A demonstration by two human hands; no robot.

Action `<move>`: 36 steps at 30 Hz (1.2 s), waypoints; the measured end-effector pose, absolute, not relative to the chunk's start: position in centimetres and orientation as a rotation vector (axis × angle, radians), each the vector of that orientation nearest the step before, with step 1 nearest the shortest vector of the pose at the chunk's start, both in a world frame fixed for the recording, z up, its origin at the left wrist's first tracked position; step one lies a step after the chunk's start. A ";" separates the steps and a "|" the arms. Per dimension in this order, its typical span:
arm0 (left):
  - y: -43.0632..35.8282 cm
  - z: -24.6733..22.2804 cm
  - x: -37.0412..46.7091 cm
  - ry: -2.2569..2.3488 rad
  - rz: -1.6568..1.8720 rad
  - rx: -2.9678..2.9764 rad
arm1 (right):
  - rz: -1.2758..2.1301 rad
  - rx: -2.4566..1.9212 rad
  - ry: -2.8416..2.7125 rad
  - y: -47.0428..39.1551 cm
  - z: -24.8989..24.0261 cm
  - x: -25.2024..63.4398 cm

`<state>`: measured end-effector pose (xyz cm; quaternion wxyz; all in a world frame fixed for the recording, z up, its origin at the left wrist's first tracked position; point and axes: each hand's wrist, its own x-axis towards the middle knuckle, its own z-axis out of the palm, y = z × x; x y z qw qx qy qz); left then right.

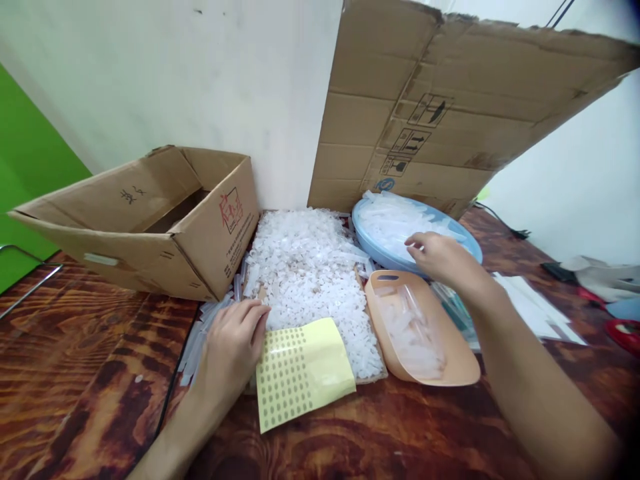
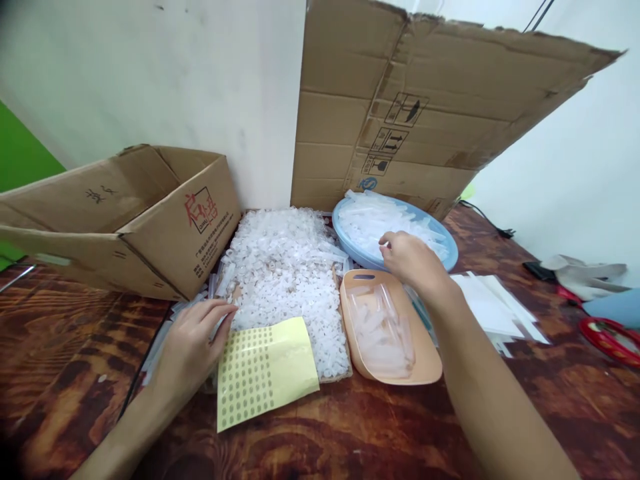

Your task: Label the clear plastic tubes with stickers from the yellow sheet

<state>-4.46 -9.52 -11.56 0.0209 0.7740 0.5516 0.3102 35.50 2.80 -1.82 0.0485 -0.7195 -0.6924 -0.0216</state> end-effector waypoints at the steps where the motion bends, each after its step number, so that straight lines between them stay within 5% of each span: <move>1: -9.2 -11.9 -4.8 1.743 0.906 2.426 | -0.032 -2.244 -2.127 4.4 -1.7 35.6; 7: -8.8 -13.1 -5.2 1.770 0.748 2.451 | 0.021 -2.391 -2.169 8.2 -2.3 35.0; 15: -8.4 -13.4 -5.3 1.754 0.672 2.429 | -0.239 -1.963 -2.013 0.2 -1.3 32.0; 22: -7.7 -14.1 -5.6 1.696 0.713 2.456 | 0.197 -1.209 -1.955 -9.2 -5.4 25.6; 36: -7.4 -14.5 -5.7 1.561 0.882 2.552 | 0.843 -1.155 -1.715 -11.4 -10.8 21.8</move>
